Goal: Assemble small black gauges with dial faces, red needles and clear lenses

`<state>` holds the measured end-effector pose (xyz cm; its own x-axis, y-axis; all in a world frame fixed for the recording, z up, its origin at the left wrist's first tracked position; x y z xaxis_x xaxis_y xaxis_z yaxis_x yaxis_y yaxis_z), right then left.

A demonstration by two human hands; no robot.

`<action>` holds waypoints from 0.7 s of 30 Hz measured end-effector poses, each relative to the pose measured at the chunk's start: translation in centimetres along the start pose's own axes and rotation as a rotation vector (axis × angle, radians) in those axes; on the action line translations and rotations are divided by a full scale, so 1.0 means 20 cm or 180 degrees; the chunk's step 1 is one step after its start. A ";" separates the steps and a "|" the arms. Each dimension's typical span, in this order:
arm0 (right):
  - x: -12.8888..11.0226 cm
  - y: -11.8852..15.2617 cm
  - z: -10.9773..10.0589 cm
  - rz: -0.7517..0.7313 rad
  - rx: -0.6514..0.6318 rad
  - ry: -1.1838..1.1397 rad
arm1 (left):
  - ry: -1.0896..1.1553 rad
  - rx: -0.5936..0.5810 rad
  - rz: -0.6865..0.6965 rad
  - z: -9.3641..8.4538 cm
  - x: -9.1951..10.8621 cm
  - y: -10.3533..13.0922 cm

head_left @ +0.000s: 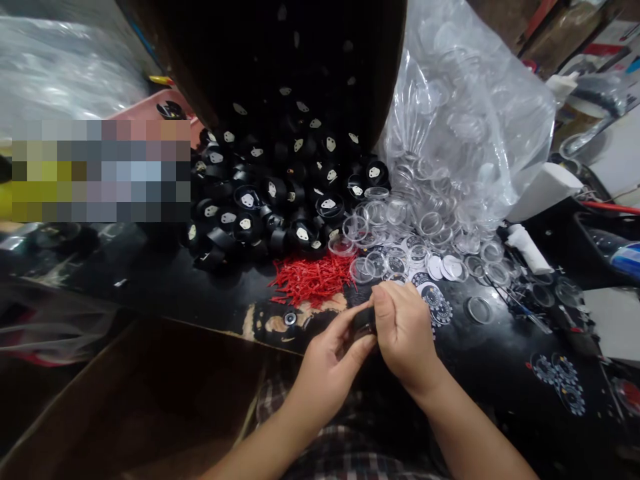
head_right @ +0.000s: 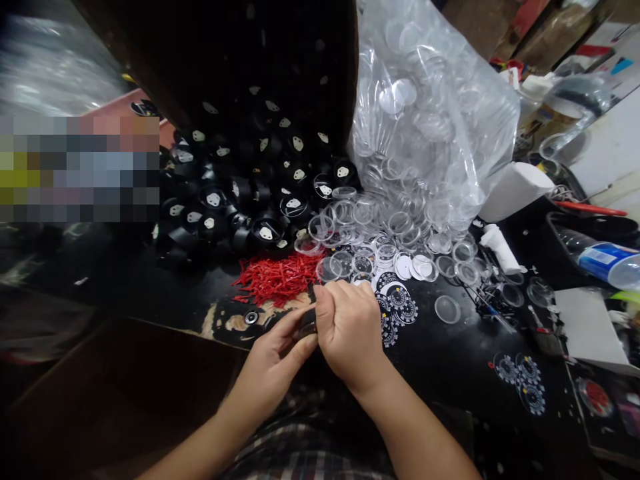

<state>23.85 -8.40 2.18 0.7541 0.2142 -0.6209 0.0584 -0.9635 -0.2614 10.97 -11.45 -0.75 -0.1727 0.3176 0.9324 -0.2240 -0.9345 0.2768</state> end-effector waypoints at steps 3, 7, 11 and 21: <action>0.00 0.01 0.01 -0.0062 0.0073 -0.0115 | -0.0423 0.0047 0.0177 -0.02 0.01 0.01; -0.01 0.01 0.03 -0.0128 0.0279 -0.0310 | -0.0704 0.0060 0.0372 -0.05 0.03 0.02; -0.01 0.00 0.04 -0.0045 0.0180 -0.0438 | -0.0079 0.0048 0.0122 -0.05 0.03 0.00; 0.07 0.05 -0.06 0.0616 -0.0903 -0.1043 | -0.0018 0.1485 -0.0580 -0.49 0.02 0.30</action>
<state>25.71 -9.36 1.94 0.5252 0.0219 -0.8507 0.1481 -0.9868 0.0660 0.16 -15.42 -1.04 -0.1651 0.4827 0.8601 0.2032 -0.8367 0.5085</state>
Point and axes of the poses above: each hand's wrist, its own y-axis away from the middle knuckle, its own z-axis out of the palm, x = y × z, the point moved 1 cm from there along -y, towards the middle knuckle, and after that the axes turned 3 degrees about z, right-handed, at the moved point
